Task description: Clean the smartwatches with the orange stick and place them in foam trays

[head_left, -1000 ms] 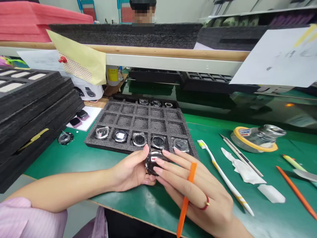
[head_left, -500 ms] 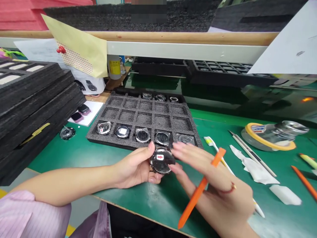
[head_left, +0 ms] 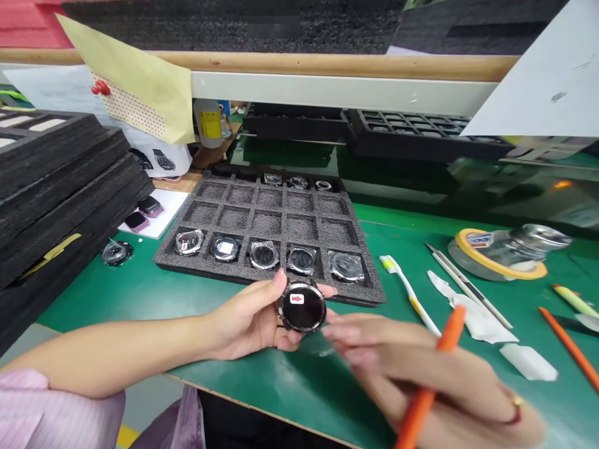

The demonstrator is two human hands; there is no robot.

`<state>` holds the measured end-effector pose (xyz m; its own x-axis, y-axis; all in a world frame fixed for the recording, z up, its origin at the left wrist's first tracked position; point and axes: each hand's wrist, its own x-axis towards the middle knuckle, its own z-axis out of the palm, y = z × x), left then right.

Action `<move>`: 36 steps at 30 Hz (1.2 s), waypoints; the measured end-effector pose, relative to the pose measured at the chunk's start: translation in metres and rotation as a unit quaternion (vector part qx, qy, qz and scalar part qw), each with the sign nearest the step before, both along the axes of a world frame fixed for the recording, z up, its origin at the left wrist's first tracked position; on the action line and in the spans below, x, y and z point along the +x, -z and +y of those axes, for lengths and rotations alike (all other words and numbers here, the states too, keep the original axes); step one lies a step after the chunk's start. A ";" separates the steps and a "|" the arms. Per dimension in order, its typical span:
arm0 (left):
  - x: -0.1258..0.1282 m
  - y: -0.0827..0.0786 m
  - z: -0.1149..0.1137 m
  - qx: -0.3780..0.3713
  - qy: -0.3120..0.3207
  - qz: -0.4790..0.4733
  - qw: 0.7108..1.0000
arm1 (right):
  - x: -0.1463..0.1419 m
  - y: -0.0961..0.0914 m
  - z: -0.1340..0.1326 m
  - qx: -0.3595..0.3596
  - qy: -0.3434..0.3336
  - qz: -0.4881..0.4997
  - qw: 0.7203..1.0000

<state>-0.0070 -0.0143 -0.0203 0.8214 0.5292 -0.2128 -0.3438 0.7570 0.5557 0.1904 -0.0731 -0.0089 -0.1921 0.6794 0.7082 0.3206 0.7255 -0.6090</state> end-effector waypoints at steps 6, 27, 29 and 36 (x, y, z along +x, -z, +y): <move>-0.002 0.002 0.000 -0.003 0.016 0.005 1.000 | 0.003 0.000 0.018 -0.090 0.214 0.227 0.946; 0.000 -0.001 -0.001 0.000 0.027 0.013 1.000 | -0.002 -0.006 0.015 -0.084 0.181 0.071 0.977; 0.000 -0.001 -0.001 0.005 0.025 0.016 1.000 | -0.002 -0.004 0.015 -0.076 0.167 0.057 0.981; 0.001 0.002 -0.003 0.006 0.021 0.027 0.999 | -0.007 0.000 0.018 -0.155 0.127 0.071 0.977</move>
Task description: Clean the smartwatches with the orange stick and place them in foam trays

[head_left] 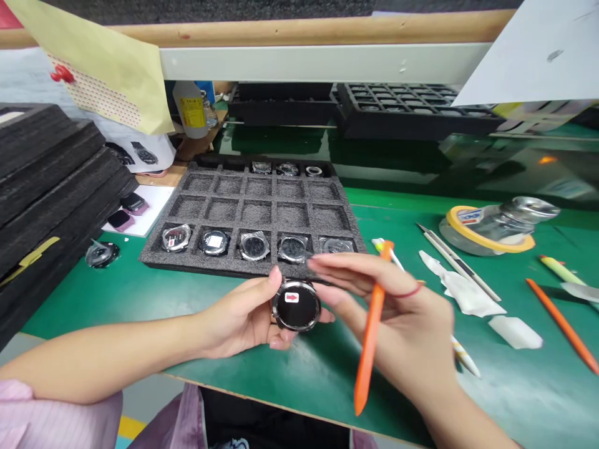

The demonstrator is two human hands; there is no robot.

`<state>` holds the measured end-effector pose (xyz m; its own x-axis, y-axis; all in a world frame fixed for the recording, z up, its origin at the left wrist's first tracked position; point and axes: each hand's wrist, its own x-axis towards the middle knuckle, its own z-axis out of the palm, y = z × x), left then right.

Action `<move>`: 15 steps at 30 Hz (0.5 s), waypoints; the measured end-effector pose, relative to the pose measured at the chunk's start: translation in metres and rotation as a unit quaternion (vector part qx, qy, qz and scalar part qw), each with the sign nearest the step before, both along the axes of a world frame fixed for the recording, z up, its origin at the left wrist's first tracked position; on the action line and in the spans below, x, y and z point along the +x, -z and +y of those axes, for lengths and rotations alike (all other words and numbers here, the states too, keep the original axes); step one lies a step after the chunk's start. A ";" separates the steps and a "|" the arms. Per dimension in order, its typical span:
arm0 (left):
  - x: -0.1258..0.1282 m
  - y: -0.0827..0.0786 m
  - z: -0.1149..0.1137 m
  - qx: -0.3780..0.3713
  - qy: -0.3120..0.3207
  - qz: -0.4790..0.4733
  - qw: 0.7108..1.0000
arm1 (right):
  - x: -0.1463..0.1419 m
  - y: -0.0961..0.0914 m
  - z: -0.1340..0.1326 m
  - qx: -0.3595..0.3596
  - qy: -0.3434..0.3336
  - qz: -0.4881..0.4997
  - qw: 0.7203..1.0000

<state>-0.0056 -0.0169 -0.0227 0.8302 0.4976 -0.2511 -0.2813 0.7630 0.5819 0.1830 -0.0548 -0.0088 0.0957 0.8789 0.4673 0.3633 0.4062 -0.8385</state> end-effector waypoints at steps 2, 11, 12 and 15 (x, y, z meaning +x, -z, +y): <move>0.001 0.002 -0.002 -0.001 -0.007 0.001 1.000 | -0.004 0.000 0.000 -0.034 -0.053 0.009 0.998; 0.000 0.001 -0.003 0.007 0.015 0.007 1.000 | -0.005 0.000 0.002 -0.086 -0.033 0.090 0.992; -0.001 0.000 -0.003 0.005 0.017 0.010 1.000 | -0.003 0.000 0.004 -0.079 -0.017 0.108 0.991; -0.003 0.000 -0.002 -0.002 0.021 0.017 1.000 | 0.003 -0.002 0.006 -0.055 0.033 0.162 0.985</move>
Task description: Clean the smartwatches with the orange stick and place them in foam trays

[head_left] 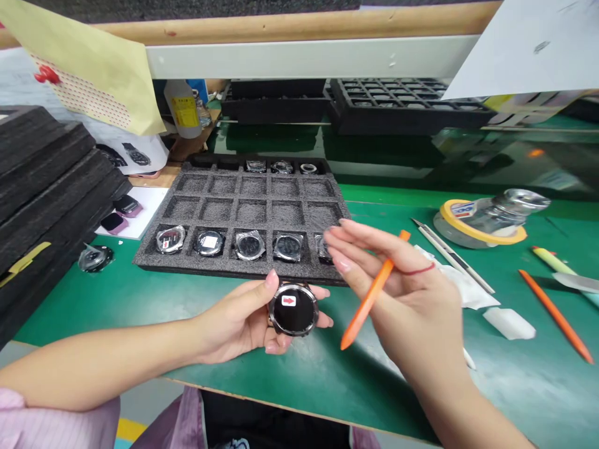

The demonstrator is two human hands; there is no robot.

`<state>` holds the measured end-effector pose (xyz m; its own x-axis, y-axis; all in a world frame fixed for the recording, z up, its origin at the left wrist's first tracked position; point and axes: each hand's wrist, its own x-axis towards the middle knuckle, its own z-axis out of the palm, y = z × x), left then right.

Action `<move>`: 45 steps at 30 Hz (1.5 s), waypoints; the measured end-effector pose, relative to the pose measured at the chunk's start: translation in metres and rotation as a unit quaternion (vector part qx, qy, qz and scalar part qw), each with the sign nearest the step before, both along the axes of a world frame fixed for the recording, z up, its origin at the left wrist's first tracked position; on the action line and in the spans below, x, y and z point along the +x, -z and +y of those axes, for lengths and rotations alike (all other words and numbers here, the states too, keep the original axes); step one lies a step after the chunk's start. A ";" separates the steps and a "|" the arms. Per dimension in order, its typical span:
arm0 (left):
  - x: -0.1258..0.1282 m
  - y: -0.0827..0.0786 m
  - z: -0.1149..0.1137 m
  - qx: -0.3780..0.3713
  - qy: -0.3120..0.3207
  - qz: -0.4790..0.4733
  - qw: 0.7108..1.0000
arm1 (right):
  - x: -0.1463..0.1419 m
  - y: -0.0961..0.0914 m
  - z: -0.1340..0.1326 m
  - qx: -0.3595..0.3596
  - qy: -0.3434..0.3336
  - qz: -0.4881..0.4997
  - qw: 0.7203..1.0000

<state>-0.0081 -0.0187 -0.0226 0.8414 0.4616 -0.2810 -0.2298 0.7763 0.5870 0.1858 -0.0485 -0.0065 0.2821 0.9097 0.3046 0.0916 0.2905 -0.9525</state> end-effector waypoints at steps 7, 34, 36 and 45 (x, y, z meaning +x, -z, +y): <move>0.001 0.000 0.002 -0.009 0.003 0.001 1.000 | 0.005 -0.004 -0.006 0.091 0.023 -0.067 0.993; 0.002 0.003 0.000 0.016 -0.016 -0.015 1.000 | -0.012 -0.001 -0.019 0.171 -0.099 -0.260 0.945; 0.003 0.003 -0.001 0.038 -0.021 -0.010 0.999 | -0.012 0.000 -0.018 0.168 -0.073 -0.274 0.944; 0.003 -0.001 -0.006 0.165 -0.047 0.082 0.982 | -0.015 0.008 -0.018 0.146 -0.149 -0.309 0.928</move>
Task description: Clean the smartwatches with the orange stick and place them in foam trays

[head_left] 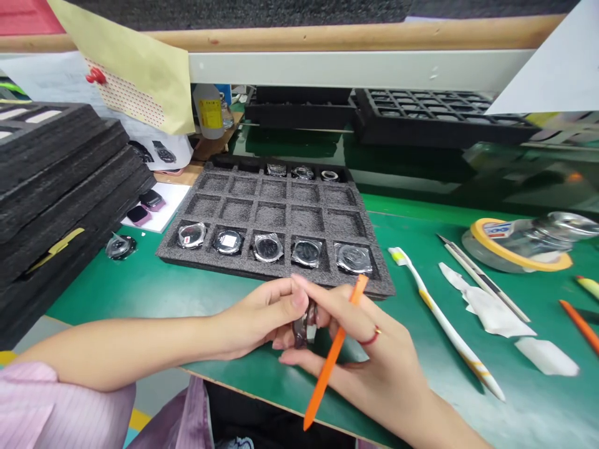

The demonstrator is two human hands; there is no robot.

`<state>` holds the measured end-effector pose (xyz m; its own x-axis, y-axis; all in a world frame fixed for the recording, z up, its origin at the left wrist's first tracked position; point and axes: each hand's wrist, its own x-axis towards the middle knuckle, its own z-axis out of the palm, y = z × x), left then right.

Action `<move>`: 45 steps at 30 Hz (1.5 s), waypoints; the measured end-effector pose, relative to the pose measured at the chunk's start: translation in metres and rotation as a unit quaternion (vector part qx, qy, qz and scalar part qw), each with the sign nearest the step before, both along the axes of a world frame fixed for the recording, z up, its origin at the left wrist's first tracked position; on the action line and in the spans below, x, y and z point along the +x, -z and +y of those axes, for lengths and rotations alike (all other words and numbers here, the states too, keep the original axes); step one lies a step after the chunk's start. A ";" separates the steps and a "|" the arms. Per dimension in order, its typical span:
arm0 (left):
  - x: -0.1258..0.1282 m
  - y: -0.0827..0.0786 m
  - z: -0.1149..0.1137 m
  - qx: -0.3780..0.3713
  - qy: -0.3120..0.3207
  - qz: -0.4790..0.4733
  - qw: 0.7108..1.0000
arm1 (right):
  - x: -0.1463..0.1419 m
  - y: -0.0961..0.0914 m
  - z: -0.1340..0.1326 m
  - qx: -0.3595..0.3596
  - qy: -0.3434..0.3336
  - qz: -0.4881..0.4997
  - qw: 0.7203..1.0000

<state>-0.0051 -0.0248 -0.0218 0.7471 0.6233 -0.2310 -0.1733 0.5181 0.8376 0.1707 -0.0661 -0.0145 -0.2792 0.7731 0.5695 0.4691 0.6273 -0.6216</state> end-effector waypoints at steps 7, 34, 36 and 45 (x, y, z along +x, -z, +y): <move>0.002 -0.001 0.000 0.012 -0.023 0.017 1.000 | -0.002 -0.001 -0.004 -0.072 0.021 0.051 0.996; -0.003 -0.007 0.005 -0.003 -0.085 0.020 0.996 | -0.001 0.003 -0.004 -0.063 0.007 0.038 0.997; -0.004 -0.006 0.006 0.014 -0.078 0.004 0.997 | -0.001 0.002 -0.004 -0.064 0.011 0.045 0.997; -0.009 -0.013 0.002 0.117 -0.105 0.083 0.984 | 0.030 -0.010 -0.001 -0.083 0.016 0.178 0.980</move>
<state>-0.0138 -0.0224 -0.0092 0.5612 0.8101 -0.1698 -0.1070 0.2744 0.9557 0.2004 -0.0670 -0.0044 -0.0596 0.8690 0.4913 0.2220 0.4914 -0.8422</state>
